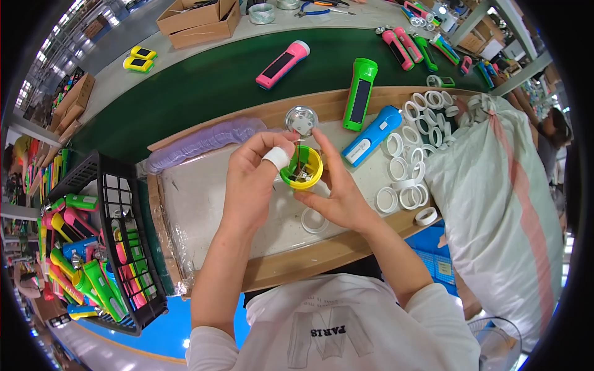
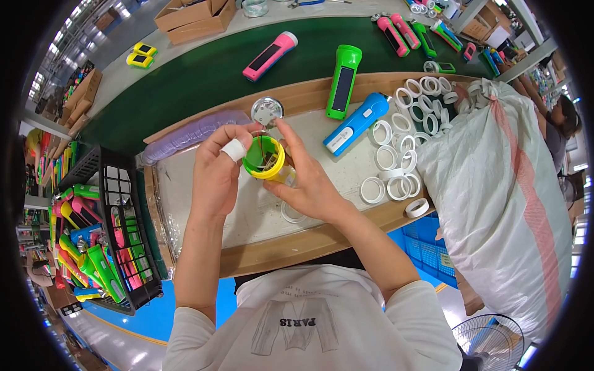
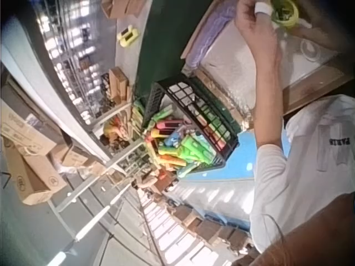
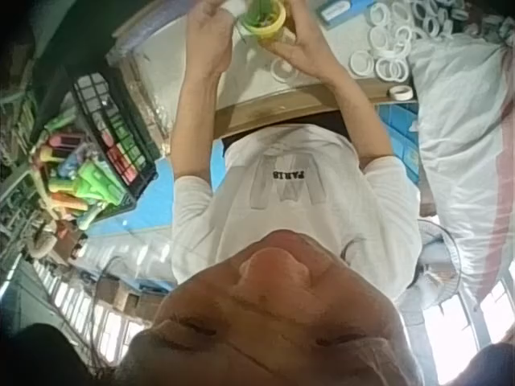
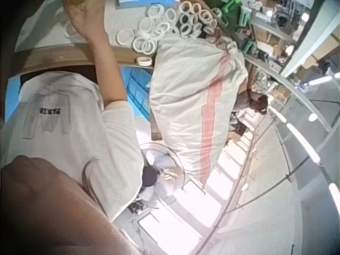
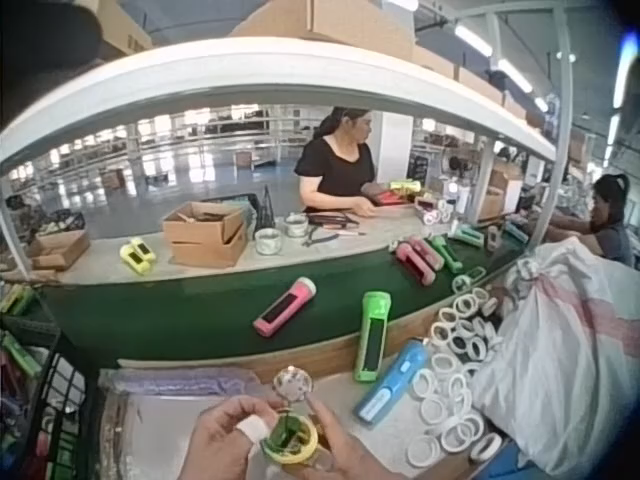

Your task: Assembling plastic flashlights by attaching components like lenses and rings.

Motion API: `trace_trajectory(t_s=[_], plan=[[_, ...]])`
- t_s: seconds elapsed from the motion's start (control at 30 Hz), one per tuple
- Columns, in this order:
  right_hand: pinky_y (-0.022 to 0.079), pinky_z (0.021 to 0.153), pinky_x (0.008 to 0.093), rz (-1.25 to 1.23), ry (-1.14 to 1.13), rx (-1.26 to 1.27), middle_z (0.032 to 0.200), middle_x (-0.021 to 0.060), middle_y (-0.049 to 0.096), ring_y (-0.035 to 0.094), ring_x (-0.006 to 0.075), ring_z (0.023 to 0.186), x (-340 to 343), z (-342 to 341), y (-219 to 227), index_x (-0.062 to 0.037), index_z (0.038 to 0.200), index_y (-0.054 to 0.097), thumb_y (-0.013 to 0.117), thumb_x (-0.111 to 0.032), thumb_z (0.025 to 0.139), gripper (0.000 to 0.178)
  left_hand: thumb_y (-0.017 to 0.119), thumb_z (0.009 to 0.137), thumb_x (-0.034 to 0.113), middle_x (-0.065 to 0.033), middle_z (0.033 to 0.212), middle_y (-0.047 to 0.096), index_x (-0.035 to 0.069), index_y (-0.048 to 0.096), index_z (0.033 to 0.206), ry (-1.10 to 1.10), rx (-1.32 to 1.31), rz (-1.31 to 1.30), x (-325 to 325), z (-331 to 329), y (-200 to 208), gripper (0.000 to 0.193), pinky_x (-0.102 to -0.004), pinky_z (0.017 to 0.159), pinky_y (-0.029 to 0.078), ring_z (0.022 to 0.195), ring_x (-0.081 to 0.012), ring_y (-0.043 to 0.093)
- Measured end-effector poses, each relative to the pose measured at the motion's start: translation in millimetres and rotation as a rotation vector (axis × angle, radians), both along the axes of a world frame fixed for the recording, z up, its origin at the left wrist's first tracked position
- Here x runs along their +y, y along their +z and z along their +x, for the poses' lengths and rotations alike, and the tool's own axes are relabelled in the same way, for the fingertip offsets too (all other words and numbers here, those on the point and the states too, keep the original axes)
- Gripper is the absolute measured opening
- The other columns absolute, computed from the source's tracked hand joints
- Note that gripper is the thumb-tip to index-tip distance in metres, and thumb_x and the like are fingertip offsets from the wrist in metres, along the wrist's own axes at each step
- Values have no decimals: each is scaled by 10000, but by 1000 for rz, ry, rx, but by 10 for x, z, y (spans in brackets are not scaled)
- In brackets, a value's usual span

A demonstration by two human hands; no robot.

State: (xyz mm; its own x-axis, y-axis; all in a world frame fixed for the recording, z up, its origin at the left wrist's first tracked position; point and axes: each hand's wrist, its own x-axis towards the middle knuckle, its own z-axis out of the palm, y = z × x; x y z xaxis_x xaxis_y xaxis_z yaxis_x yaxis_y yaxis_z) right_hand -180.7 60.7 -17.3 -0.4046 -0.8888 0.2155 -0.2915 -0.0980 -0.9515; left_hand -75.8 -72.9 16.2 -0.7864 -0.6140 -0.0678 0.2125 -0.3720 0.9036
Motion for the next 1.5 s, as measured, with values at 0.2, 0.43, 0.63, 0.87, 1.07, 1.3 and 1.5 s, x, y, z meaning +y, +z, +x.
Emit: trace_trajectory(t_s=[0.2,0.43,0.63,0.87,1.07,1.3,1.5], plan=[[361,1109,414,-189,58,-376,1478,119,318,379,285,1370,85,-168,133,-119,1547,97,797,-22,731,1079,599,934,87,-109,1185,619,57,572,946,8,36,-123,228,-7,-96,41,-301,945,450,1062,-146,575],[479,972,409,-185,-55,429,1227,134,575,557,358,1188,123,-215,306,-15,1095,623,799,-15,716,418,541,992,204,-136,1309,522,136,469,998,129,482,358,355,-71,-222,99,-389,1068,355,1260,-258,460],[560,799,422,-269,-176,1012,1065,101,573,602,369,1086,132,-233,196,-61,990,620,826,-114,693,365,539,992,161,-138,1214,590,89,466,1023,118,338,-42,325,-118,-191,108,-356,1011,415,1173,-219,542],[542,821,436,-310,-166,669,1106,179,553,600,391,1090,58,-109,76,-19,1218,471,817,-80,730,602,519,932,17,-126,1129,621,24,544,926,86,4,-151,218,-74,-23,27,-287,872,481,985,-145,582],[492,914,441,-356,-262,533,1201,230,557,589,395,1144,8,-35,27,-26,1205,475,850,-96,705,629,541,906,-8,-116,1087,630,18,550,925,102,-95,-243,161,-21,11,33,-274,850,479,940,-134,587],[543,868,412,-381,-291,645,1249,262,539,611,406,1111,32,-90,-106,-14,1157,502,851,-135,718,573,617,908,20,-108,1132,626,-4,614,1079,133,-42,-321,252,-36,-131,172,-278,869,488,1008,-161,604],[544,879,423,-454,-288,448,1245,276,558,600,426,1128,7,-26,-217,-20,1152,488,817,-114,761,519,782,794,98,-146,1321,530,27,559,1288,134,125,-530,372,54,-408,547,-400,1039,463,1225,-277,540]])
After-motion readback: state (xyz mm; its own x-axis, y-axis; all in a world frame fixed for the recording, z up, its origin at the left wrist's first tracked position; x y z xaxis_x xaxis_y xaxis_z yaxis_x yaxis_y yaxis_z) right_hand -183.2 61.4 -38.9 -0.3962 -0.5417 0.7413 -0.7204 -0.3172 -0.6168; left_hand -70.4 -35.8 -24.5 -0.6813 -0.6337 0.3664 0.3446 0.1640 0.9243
